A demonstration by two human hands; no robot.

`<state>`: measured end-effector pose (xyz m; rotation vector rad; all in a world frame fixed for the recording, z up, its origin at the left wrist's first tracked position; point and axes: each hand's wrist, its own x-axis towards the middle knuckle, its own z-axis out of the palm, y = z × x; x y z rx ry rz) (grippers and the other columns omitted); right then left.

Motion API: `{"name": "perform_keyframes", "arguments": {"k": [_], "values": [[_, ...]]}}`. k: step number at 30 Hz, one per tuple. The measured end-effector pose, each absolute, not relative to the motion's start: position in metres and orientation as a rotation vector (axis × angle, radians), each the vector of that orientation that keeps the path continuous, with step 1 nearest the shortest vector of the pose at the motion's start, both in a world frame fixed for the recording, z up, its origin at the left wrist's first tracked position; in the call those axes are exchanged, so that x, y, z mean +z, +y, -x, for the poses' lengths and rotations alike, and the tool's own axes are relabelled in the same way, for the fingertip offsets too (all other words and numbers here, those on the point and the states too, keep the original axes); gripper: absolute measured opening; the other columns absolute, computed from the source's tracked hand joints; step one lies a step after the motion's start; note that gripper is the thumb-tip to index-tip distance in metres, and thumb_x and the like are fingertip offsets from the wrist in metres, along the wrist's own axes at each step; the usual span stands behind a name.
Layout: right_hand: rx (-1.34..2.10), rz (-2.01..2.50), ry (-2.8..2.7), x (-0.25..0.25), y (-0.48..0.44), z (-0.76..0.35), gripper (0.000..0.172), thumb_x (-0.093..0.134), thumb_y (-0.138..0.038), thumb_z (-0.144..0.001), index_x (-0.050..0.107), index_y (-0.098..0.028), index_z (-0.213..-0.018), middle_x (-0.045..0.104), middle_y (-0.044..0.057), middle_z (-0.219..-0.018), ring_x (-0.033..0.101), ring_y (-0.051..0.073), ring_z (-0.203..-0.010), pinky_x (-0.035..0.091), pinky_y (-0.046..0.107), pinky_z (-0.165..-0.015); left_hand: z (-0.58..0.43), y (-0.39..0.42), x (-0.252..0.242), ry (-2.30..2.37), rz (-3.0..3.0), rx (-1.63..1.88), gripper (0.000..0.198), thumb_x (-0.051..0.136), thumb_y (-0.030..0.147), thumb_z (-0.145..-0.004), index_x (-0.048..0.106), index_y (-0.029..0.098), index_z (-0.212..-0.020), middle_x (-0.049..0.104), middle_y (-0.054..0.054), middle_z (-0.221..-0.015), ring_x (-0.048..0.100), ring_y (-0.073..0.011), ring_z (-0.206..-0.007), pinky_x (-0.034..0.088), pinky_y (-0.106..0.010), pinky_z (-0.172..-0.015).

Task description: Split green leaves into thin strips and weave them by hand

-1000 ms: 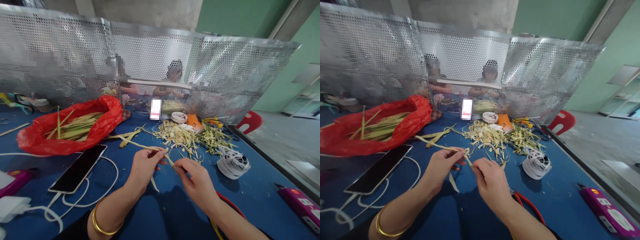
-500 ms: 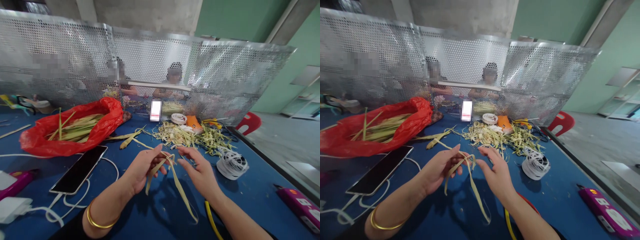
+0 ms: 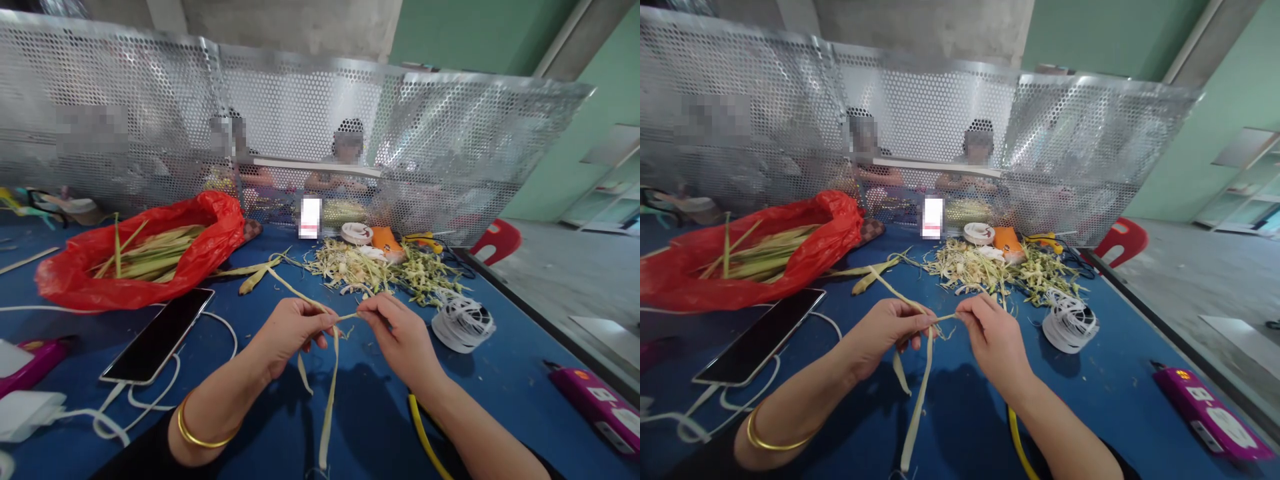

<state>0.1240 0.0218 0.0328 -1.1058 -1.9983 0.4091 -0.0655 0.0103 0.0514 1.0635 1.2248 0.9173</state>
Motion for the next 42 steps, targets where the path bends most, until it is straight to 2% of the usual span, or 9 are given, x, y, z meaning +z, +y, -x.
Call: {"name": "perform_keyframes", "arguments": {"k": [5,9,17,20,25,28,33,37,42], "values": [[0.372,1.157,-2.04,0.03,0.026,-0.126,0.019,0.045,-0.026,-0.092,0.063,-0.021,-0.089,0.06,0.004,-0.085,0.057,0.017,-0.078,0.042,0.027,-0.069,0.066,0.01,0.052,1.228,-1.117,0.89,0.024,0.067,0.037,-0.069,0.069,0.013,-0.074,0.071,-0.007,-0.07,0.055,-0.0079,-0.044,0.031,-0.017,-0.039],[0.552,1.129,-1.96,0.03,0.025,-0.124,0.023,0.048,-0.032,-0.09,0.067,-0.02,-0.091,0.062,0.006,-0.089,0.058,0.018,-0.085,0.043,0.028,-0.075,0.059,0.003,0.053,1.205,-1.207,0.711,0.031,0.065,0.042,-0.07,0.066,0.012,-0.062,0.067,-0.004,-0.058,0.054,-0.0086,-0.04,0.03,-0.018,-0.037],[1.375,1.09,-1.698,0.032,0.01,-0.107,0.012,0.066,-0.028,-0.073,0.061,-0.017,-0.072,0.054,-0.004,-0.06,0.05,0.011,-0.056,0.041,0.022,-0.054,0.026,-0.016,0.034,1.153,-1.258,0.463,0.02,0.061,0.032,-0.067,0.068,0.014,-0.064,0.065,-0.002,-0.053,0.049,-0.0086,-0.033,0.03,-0.018,-0.034],[1.135,1.074,-1.678,0.035,0.003,-0.109,0.012,0.06,-0.026,-0.079,0.056,-0.018,-0.071,0.048,-0.006,-0.054,0.046,0.009,-0.049,0.039,0.022,-0.049,0.027,-0.012,0.033,1.186,-1.153,0.582,0.028,0.061,0.038,-0.069,0.065,0.013,-0.059,0.064,-0.002,-0.051,0.047,-0.0079,-0.031,0.032,-0.019,-0.034],[0.178,0.753,-2.036,0.039,-0.005,-0.113,0.007,0.056,-0.012,-0.083,0.059,-0.019,-0.082,0.065,0.001,-0.069,0.058,0.014,-0.063,0.042,0.028,-0.062,0.041,-0.001,0.043,1.19,-0.936,0.885,0.031,0.063,0.042,-0.072,0.069,0.013,-0.069,0.065,-0.002,-0.056,0.05,-0.0069,-0.037,0.029,-0.016,-0.035],[-0.194,0.586,-2.218,0.034,-0.006,-0.111,0.018,0.056,-0.007,-0.082,0.06,-0.017,-0.096,0.069,0.005,-0.08,0.062,0.016,-0.071,0.042,0.032,-0.068,0.048,0.002,0.047,1.115,-0.81,1.041,0.027,0.069,0.038,-0.071,0.071,0.011,-0.074,0.067,-0.003,-0.059,0.05,-0.0049,-0.04,0.036,-0.015,-0.041],[-0.344,0.55,-2.347,0.019,-0.002,-0.109,0.027,0.049,-0.007,-0.085,0.058,-0.012,-0.11,0.069,0.009,-0.089,0.062,0.019,-0.078,0.044,0.035,-0.073,0.053,0.005,0.046,0.972,-0.62,1.097,0.017,0.066,0.027,-0.076,0.07,0.011,-0.082,0.07,-0.004,-0.068,0.047,-0.0015,-0.039,0.036,-0.012,-0.041],[-0.286,0.569,-2.446,0.019,0.001,-0.106,0.027,0.048,-0.012,-0.086,0.058,-0.011,-0.111,0.067,0.012,-0.101,0.06,0.022,-0.092,0.044,0.039,-0.086,0.057,0.008,0.043,0.891,-0.554,1.043,0.019,0.064,0.029,-0.078,0.067,0.013,-0.087,0.067,-0.001,-0.07,0.047,-0.002,-0.04,0.036,-0.013,-0.038],[-0.281,0.585,-2.37,0.026,-0.003,-0.106,0.02,0.053,-0.021,-0.086,0.06,-0.014,-0.103,0.066,0.007,-0.08,0.059,0.019,-0.072,0.045,0.04,-0.079,0.056,0.007,0.044,0.934,-0.579,1.097,0.02,0.065,0.029,-0.078,0.067,0.011,-0.085,0.067,-0.003,-0.073,0.053,-0.0044,-0.047,0.041,-0.015,-0.044]]}}
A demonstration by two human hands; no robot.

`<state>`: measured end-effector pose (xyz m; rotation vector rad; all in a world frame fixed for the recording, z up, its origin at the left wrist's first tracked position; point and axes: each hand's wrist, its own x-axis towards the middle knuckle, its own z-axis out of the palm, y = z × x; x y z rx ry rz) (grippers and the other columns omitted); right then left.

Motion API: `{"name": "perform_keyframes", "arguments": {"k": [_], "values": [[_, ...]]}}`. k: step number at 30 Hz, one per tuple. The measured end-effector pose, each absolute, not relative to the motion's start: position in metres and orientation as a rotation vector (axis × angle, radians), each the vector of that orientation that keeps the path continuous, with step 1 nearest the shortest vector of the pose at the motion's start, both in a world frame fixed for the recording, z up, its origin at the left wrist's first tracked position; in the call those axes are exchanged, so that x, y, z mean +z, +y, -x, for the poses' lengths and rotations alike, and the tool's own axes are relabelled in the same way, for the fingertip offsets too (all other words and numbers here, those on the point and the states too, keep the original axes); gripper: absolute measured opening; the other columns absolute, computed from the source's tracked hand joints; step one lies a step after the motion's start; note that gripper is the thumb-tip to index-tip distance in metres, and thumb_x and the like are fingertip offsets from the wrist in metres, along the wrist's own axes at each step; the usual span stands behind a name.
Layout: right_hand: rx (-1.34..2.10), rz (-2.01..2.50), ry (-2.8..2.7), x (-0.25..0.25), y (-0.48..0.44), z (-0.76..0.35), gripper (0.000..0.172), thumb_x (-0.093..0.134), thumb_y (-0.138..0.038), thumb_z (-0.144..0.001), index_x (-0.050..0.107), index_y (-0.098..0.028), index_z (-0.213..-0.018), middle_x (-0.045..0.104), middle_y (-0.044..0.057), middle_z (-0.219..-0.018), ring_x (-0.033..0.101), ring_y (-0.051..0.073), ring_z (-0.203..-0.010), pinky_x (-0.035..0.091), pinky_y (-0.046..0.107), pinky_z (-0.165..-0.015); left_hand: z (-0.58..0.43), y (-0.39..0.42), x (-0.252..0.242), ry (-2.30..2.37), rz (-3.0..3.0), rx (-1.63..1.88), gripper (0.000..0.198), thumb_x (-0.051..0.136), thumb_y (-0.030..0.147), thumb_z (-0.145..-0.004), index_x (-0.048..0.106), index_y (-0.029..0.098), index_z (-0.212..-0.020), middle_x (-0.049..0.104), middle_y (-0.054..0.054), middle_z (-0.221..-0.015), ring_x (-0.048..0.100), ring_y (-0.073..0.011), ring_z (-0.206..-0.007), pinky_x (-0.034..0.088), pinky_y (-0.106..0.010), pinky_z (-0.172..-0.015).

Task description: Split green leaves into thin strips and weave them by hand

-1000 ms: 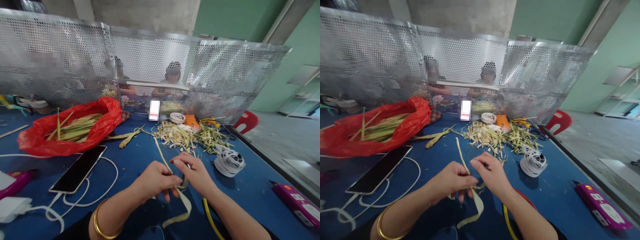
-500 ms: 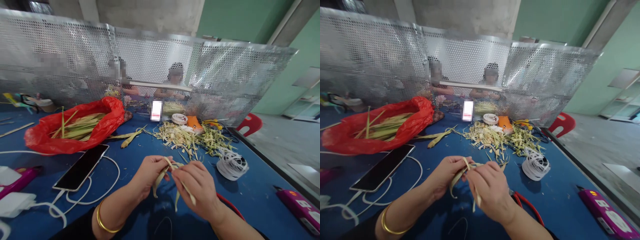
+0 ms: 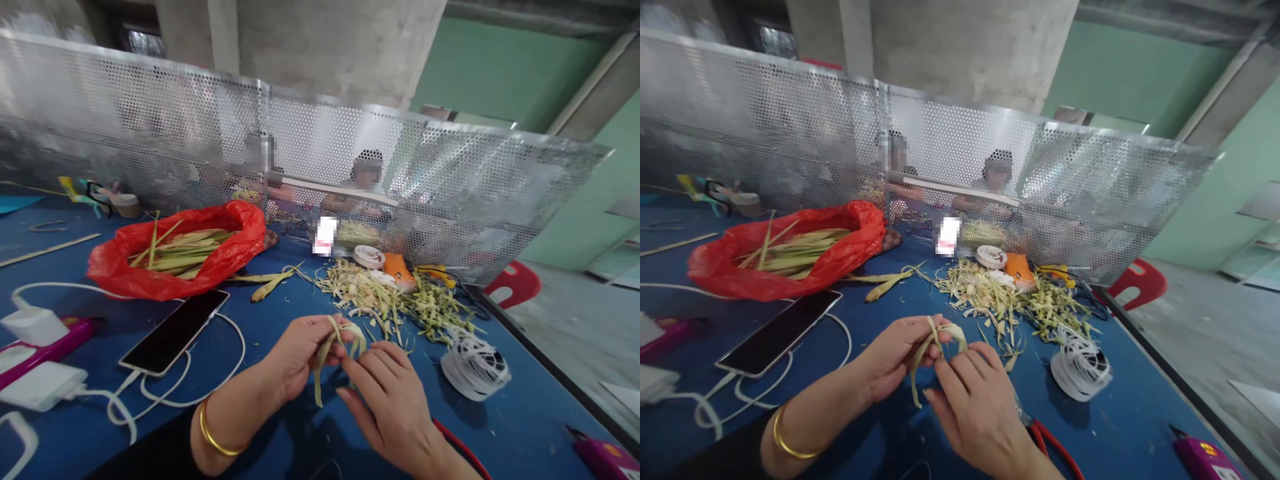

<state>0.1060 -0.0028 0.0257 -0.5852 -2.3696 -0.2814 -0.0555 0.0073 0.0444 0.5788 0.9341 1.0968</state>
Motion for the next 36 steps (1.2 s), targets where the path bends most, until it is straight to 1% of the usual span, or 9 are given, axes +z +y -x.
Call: {"name": "perform_keyframes", "arguments": {"k": [6,13,19,22,24,27,29,33,36], "values": [[-0.401,0.537,-2.298,0.015,-0.005,-0.105,0.032,0.044,-0.003,-0.087,0.058,-0.013,-0.114,0.066,0.008,-0.089,0.06,0.017,-0.082,0.042,0.037,-0.087,0.045,0.003,0.041,0.877,-0.54,1.152,0.017,0.068,0.026,-0.074,0.067,0.01,-0.077,0.067,-0.006,-0.068,0.056,-0.0068,-0.052,0.045,-0.017,-0.055],[-0.059,0.697,-2.178,0.008,-0.005,-0.103,0.022,0.049,-0.009,-0.088,0.057,-0.017,-0.106,0.061,0.007,-0.089,0.059,0.018,-0.085,0.05,0.033,-0.08,0.051,0.006,0.041,1.028,-0.659,1.179,0.021,0.066,0.029,-0.073,0.069,0.012,-0.085,0.068,-0.004,-0.072,0.047,-0.0038,-0.044,0.027,-0.013,-0.036],[0.183,0.82,-2.162,0.007,0.0,-0.102,0.014,0.045,-0.011,-0.089,0.054,-0.021,-0.092,0.06,0.005,-0.089,0.058,0.018,-0.084,0.05,0.03,-0.073,0.052,0.006,0.043,0.875,-0.53,1.079,0.017,0.064,0.028,-0.077,0.065,0.013,-0.084,0.067,-0.003,-0.075,0.051,-0.0032,-0.043,0.034,-0.013,-0.038],[0.055,0.807,-2.172,0.01,0.002,-0.103,0.01,0.049,-0.012,-0.087,0.054,-0.02,-0.087,0.062,0.003,-0.083,0.059,0.017,-0.078,0.047,0.032,-0.077,0.051,0.005,0.044,0.919,-0.518,1.097,0.018,0.064,0.028,-0.078,0.065,0.012,-0.084,0.069,-0.004,-0.075,0.057,-0.006,-0.049,0.044,-0.015,-0.046],[-0.11,0.763,-2.16,0.013,0.001,-0.104,0.009,0.052,-0.011,-0.086,0.056,-0.019,-0.09,0.064,0.003,-0.08,0.059,0.016,-0.075,0.045,0.035,-0.084,0.05,0.004,0.045,0.957,-0.507,1.14,0.017,0.065,0.028,-0.077,0.065,0.012,-0.084,0.07,-0.005,-0.076,0.06,-0.0083,-0.053,0.048,-0.018,-0.052],[-0.361,0.684,-2.199,0.015,-0.004,-0.104,0.027,0.049,-0.008,-0.086,0.058,-0.018,-0.109,0.066,0.005,-0.09,0.059,0.017,-0.083,0.041,0.037,-0.089,0.046,0.001,0.044,0.942,-0.5,1.195,0.014,0.066,0.024,-0.075,0.066,0.011,-0.08,0.07,-0.006,-0.072,0.062,-0.0096,-0.057,0.049,-0.019,-0.057],[-0.487,0.654,-2.266,0.015,-0.006,-0.102,0.034,0.045,-0.006,-0.087,0.058,-0.02,-0.115,0.065,0.006,-0.091,0.059,0.018,-0.086,0.039,0.037,-0.09,0.042,-0.001,0.042,0.932,-0.503,1.215,0.013,0.067,0.023,-0.073,0.067,0.011,-0.077,0.069,-0.006,-0.07,0.061,-0.0094,-0.057,0.049,-0.019,-0.059],[-0.565,0.626,-2.371,0.012,-0.009,-0.097,0.029,0.042,-0.008,-0.088,0.064,-0.018,-0.104,0.065,0.006,-0.089,0.057,0.018,-0.087,0.038,0.036,-0.093,0.035,-0.007,0.04,0.94,-0.595,1.208,0.017,0.071,0.028,-0.068,0.07,0.012,-0.075,0.069,-0.004,-0.069,0.059,-0.0096,-0.057,0.047,-0.019,-0.06],[-0.432,0.583,-2.344,0.014,-0.009,-0.096,0.024,0.043,-0.009,-0.088,0.064,-0.019,-0.094,0.063,0.004,-0.085,0.057,0.017,-0.082,0.041,0.036,-0.089,0.032,-0.009,0.04,0.969,-0.71,1.177,0.022,0.074,0.033,-0.065,0.07,0.012,-0.069,0.068,-0.004,-0.067,0.058,-0.0101,-0.061,0.045,-0.018,-0.06]]}}
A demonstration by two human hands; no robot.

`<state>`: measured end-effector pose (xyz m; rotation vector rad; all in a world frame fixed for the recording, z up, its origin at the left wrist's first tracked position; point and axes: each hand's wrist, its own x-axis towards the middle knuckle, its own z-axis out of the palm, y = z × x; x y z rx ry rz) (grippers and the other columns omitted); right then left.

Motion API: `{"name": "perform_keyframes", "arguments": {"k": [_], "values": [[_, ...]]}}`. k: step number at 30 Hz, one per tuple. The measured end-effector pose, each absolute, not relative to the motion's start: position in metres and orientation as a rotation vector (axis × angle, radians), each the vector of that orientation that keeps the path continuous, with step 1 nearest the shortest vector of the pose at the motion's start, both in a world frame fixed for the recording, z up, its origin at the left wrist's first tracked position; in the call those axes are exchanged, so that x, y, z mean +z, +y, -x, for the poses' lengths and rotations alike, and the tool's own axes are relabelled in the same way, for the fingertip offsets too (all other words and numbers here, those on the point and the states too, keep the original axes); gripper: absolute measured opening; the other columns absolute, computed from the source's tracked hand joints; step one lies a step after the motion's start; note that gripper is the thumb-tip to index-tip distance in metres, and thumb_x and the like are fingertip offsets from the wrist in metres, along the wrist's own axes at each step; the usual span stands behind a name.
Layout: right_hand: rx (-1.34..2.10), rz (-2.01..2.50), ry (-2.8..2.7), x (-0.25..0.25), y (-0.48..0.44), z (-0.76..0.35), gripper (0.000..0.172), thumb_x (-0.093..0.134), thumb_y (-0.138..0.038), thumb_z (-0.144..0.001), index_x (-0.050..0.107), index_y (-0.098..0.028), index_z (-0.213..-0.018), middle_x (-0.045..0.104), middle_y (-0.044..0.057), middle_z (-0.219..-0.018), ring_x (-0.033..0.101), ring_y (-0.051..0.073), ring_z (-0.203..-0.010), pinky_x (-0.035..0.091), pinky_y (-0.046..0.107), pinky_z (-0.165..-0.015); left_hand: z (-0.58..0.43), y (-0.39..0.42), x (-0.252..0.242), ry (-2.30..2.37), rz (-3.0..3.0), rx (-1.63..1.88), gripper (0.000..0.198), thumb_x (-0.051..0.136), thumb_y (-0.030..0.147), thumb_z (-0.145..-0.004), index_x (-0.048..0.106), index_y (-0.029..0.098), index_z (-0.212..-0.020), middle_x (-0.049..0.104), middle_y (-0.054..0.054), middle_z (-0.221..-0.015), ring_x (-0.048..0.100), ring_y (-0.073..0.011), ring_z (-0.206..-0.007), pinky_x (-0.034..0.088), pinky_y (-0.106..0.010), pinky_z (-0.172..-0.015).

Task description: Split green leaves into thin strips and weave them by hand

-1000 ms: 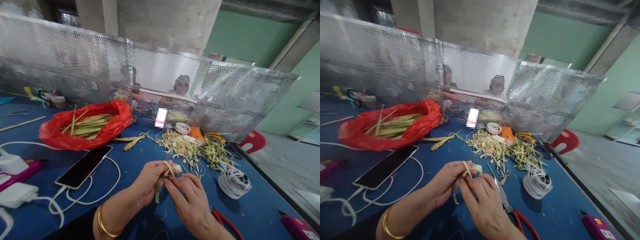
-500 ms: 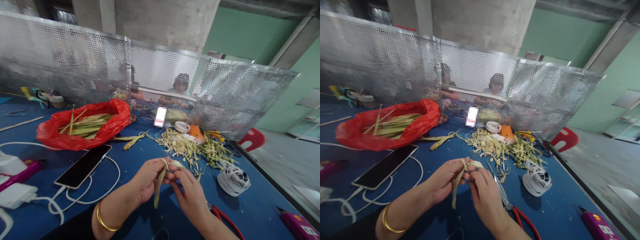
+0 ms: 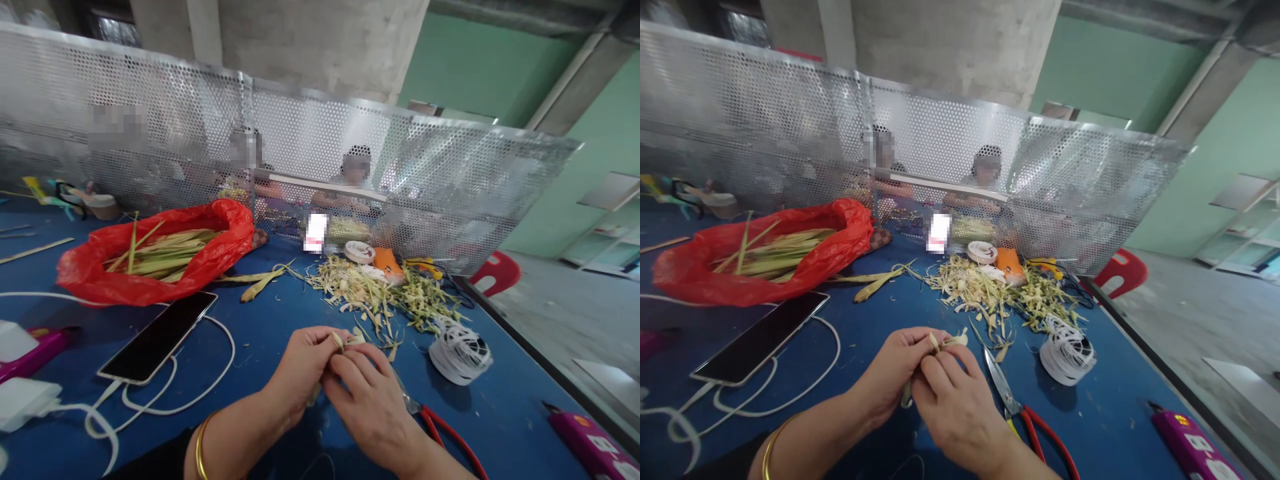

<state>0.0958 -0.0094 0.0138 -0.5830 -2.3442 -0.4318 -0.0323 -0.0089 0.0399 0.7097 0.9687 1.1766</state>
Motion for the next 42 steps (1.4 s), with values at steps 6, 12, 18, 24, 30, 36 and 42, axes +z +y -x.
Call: {"name": "perform_keyframes", "arguments": {"k": [6,12,18,24,30,36,42], "values": [[0.092,0.847,-1.874,0.017,-0.002,-0.107,0.012,0.045,-0.016,-0.089,0.055,-0.02,-0.086,0.061,0.005,-0.084,0.058,0.018,-0.081,0.045,0.032,-0.071,0.036,-0.006,0.04,1.058,-0.845,1.169,0.029,0.07,0.041,-0.067,0.07,0.012,-0.072,0.068,-0.004,-0.061,0.059,-0.0123,-0.052,0.046,-0.023,-0.055],[0.059,1.086,-1.94,0.012,0.006,-0.109,0.015,0.045,-0.023,-0.091,0.054,-0.022,-0.079,0.06,0.001,-0.072,0.055,0.017,-0.069,0.041,0.03,-0.069,0.039,-0.003,0.037,1.062,-0.841,1.217,0.026,0.067,0.038,-0.07,0.068,0.013,-0.073,0.065,-0.003,-0.058,0.057,-0.0117,-0.048,0.048,-0.024,-0.053],[-0.02,1.146,-1.953,0.013,0.004,-0.108,0.017,0.045,-0.024,-0.092,0.052,-0.022,-0.077,0.06,0.0,-0.069,0.056,0.018,-0.069,0.041,0.03,-0.069,0.038,-0.004,0.039,1.084,-0.831,1.27,0.026,0.067,0.038,-0.068,0.068,0.013,-0.072,0.066,-0.004,-0.059,0.057,-0.0115,-0.05,0.048,-0.024,-0.054],[0.346,1.165,-1.915,0.014,0.004,-0.107,0.023,0.041,-0.032,-0.094,0.051,-0.022,-0.076,0.059,-0.001,-0.065,0.055,0.015,-0.06,0.043,0.024,-0.055,0.037,-0.004,0.041,1.103,-0.839,1.317,0.027,0.068,0.039,-0.066,0.068,0.013,-0.07,0.067,-0.004,-0.059,0.058,-0.0128,-0.05,0.048,-0.025,-0.054],[0.827,1.102,-1.704,0.016,0.0,-0.103,0.024,0.041,-0.039,-0.093,0.054,-0.019,-0.089,0.061,0.0,-0.067,0.056,0.012,-0.053,0.047,0.022,-0.052,0.038,-0.004,0.039,1.102,-0.823,1.214,0.027,0.066,0.039,-0.068,0.067,0.013,-0.075,0.065,-0.002,-0.057,0.057,-0.011,-0.047,0.047,-0.023,-0.052],[0.969,1.176,-1.565,0.016,0.005,-0.105,0.025,0.05,-0.043,-0.087,0.055,-0.019,-0.08,0.051,-0.005,-0.052,0.046,0.009,-0.042,0.037,0.02,-0.041,0.039,-0.004,0.038,1.022,-0.85,1.047,0.025,0.062,0.037,-0.073,0.063,0.012,-0.072,0.062,-0.001,-0.058,0.056,-0.0097,-0.048,0.047,-0.022,-0.054],[1.452,1.151,-1.171,0.019,0.013,-0.101,0.03,0.063,-0.044,-0.076,0.05,-0.017,-0.069,0.049,-0.008,-0.048,0.038,0.005,-0.03,0.029,0.017,-0.031,0.042,-0.001,0.034,1.054,-0.856,1.079,0.026,0.065,0.036,-0.074,0.065,0.011,-0.082,0.065,-0.003,-0.064,0.057,-0.0097,-0.051,0.047,-0.022,-0.056]]}}
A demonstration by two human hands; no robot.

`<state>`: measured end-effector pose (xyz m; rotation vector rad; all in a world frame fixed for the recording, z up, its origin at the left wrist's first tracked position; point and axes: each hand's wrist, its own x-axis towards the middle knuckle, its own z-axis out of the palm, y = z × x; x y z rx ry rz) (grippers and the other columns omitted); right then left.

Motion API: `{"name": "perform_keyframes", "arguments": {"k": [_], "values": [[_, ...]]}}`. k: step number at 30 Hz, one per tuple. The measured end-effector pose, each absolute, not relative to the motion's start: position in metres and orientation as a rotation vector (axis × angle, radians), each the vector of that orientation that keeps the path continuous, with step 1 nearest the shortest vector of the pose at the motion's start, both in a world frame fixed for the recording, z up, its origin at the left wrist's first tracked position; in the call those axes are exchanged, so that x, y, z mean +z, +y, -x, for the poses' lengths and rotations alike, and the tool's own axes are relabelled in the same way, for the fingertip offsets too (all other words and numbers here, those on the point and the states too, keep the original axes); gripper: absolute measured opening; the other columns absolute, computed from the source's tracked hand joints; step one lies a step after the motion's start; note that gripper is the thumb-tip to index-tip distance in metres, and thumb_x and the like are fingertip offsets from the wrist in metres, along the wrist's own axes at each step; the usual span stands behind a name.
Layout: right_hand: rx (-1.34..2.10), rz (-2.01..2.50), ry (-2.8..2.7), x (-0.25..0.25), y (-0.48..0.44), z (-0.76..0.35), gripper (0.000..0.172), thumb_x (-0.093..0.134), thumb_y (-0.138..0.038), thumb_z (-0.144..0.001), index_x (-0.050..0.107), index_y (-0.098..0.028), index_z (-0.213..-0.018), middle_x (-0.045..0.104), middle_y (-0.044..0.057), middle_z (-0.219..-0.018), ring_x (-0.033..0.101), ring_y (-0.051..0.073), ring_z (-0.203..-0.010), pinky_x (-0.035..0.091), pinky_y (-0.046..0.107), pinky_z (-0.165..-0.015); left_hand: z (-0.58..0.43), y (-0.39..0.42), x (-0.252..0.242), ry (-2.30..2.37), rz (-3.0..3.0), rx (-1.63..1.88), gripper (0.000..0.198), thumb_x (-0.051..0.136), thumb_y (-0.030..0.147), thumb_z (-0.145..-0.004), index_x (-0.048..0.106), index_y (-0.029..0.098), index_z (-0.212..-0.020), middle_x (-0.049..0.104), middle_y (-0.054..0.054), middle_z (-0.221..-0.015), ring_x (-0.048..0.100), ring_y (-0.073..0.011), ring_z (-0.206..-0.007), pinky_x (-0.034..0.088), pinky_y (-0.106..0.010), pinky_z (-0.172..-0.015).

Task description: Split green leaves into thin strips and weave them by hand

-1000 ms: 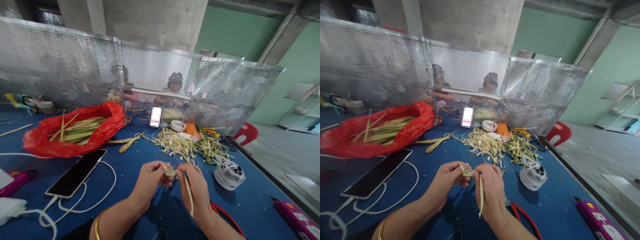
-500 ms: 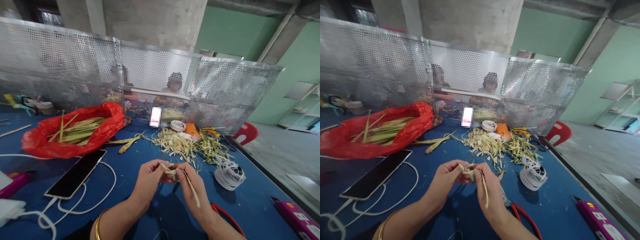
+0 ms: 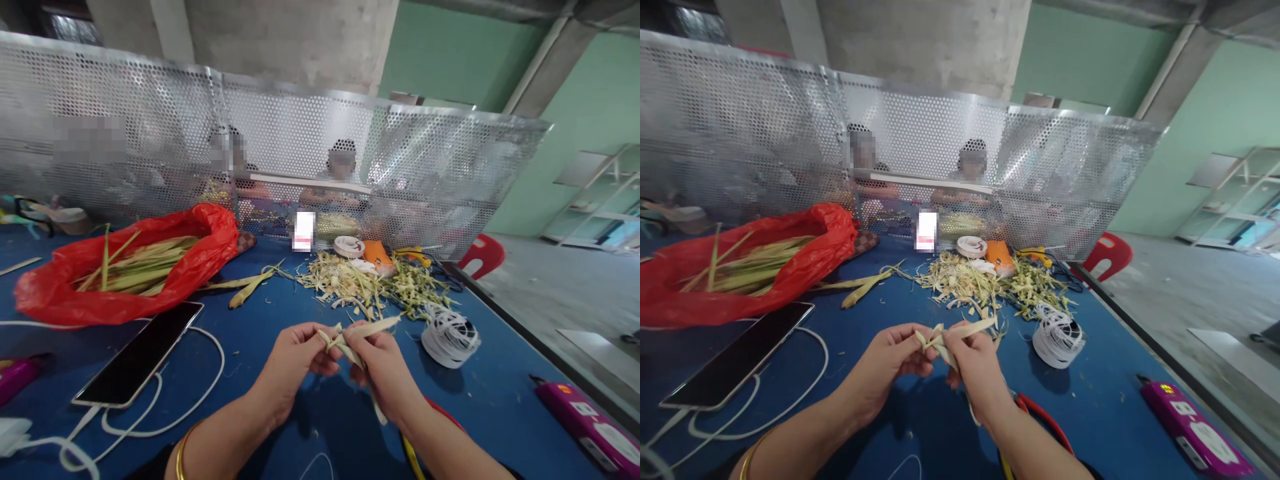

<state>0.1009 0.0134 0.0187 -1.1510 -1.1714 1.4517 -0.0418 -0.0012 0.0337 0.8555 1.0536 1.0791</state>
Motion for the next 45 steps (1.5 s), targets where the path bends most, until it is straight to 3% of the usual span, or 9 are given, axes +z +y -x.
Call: {"name": "perform_keyframes", "arguments": {"k": [9,16,21,28,30,33,36,41,45], "values": [[1.699,1.164,-1.111,0.021,0.017,-0.103,0.035,0.07,-0.046,-0.067,0.058,-0.013,-0.071,0.049,-0.008,-0.044,0.033,0.002,-0.028,0.032,0.016,-0.03,0.043,-0.001,0.034,0.988,-0.846,1.024,0.024,0.064,0.033,-0.076,0.067,0.01,-0.082,0.065,-0.004,-0.065,0.058,-0.0097,-0.052,0.047,-0.021,-0.056],[1.425,1.14,-1.339,0.026,0.013,-0.104,0.049,0.063,-0.041,-0.077,0.049,-0.02,-0.119,0.062,-0.004,-0.063,0.054,0.009,-0.041,0.045,0.021,-0.044,0.054,0.007,0.04,1.105,-0.724,1.23,0.02,0.064,0.03,-0.075,0.069,0.012,-0.083,0.067,-0.003,-0.068,0.06,-0.0088,-0.054,0.049,-0.02,-0.059],[1.64,0.951,-1.444,0.038,0.011,-0.113,0.021,0.059,-0.032,-0.08,0.066,-0.017,-0.093,0.069,0.003,-0.075,0.062,0.011,-0.046,0.048,0.023,-0.048,0.053,0.006,0.042,1.133,-0.843,1.18,0.019,0.063,0.03,-0.074,0.068,0.012,-0.078,0.064,-0.001,-0.059,0.059,-0.0095,-0.05,0.047,-0.02,-0.054],[1.882,0.681,-1.409,0.048,0.012,-0.123,0.024,0.064,-0.02,-0.077,0.067,-0.019,-0.101,0.071,0.007,-0.096,0.071,0.018,-0.074,0.053,0.029,-0.071,0.051,0.003,0.046,1.118,-0.957,1.08,0.026,0.065,0.038,-0.069,0.065,0.012,-0.074,0.063,-0.001,-0.055,0.057,-0.0114,-0.049,0.048,-0.025,-0.054],[1.76,0.71,-1.493,0.047,0.011,-0.122,0.019,0.067,-0.021,-0.076,0.067,-0.02,-0.095,0.071,0.005,-0.088,0.069,0.018,-0.07,0.053,0.029,-0.066,0.051,0.003,0.046,1.113,-0.98,1.055,0.028,0.065,0.039,-0.069,0.065,0.012,-0.074,0.063,-0.001,-0.056,0.056,-0.011,-0.048,0.047,-0.025,-0.054],[1.222,0.785,-1.704,0.044,0.011,-0.119,0.008,0.062,-0.022,-0.08,0.069,-0.02,-0.082,0.066,0.003,-0.074,0.063,0.014,-0.062,0.049,0.026,-0.058,0.048,0.002,0.044,1.093,-1.027,0.978,0.029,0.064,0.041,-0.069,0.064,0.012,-0.07,0.063,-0.002,-0.056,0.056,-0.0101,-0.048,0.046,-0.023,-0.053],[0.69,0.816,-1.849,0.039,0.012,-0.118,0.012,0.057,-0.017,-0.081,0.068,-0.02,-0.078,0.059,0.004,-0.078,0.058,0.016,-0.073,0.046,0.027,-0.064,0.043,0.0,0.042,1.076,-1.073,0.886,0.03,0.066,0.042,-0.067,0.063,0.012,-0.068,0.062,-0.001,-0.055,0.056,-0.0104,-0.047,0.046,-0.023,-0.053],[0.543,0.934,-1.996,0.03,0.013,-0.116,0.017,0.047,-0.02,-0.089,0.056,-0.019,-0.075,0.055,0.001,-0.07,0.052,0.013,-0.065,0.04,0.024,-0.06,0.041,-0.002,0.041,1.035,-1.072,0.776,0.036,0.066,0.048,-0.068,0.063,0.012,-0.068,0.062,-0.001,-0.058,0.056,-0.0098,-0.048,0.047,-0.023,-0.054],[0.396,1.064,-2.079,0.024,0.011,-0.114,0.022,0.042,-0.022,-0.092,0.051,-0.019,-0.071,0.052,0.0,-0.066,0.049,0.013,-0.062,0.035,0.023,-0.058,0.045,-0.002,0.041,1.008,-1.0,0.737,0.029,0.069,0.04,-0.069,0.064,0.013,-0.079,0.065,-0.002,-0.065,0.059,-0.0101,-0.053,0.048,-0.024,-0.058]]}}
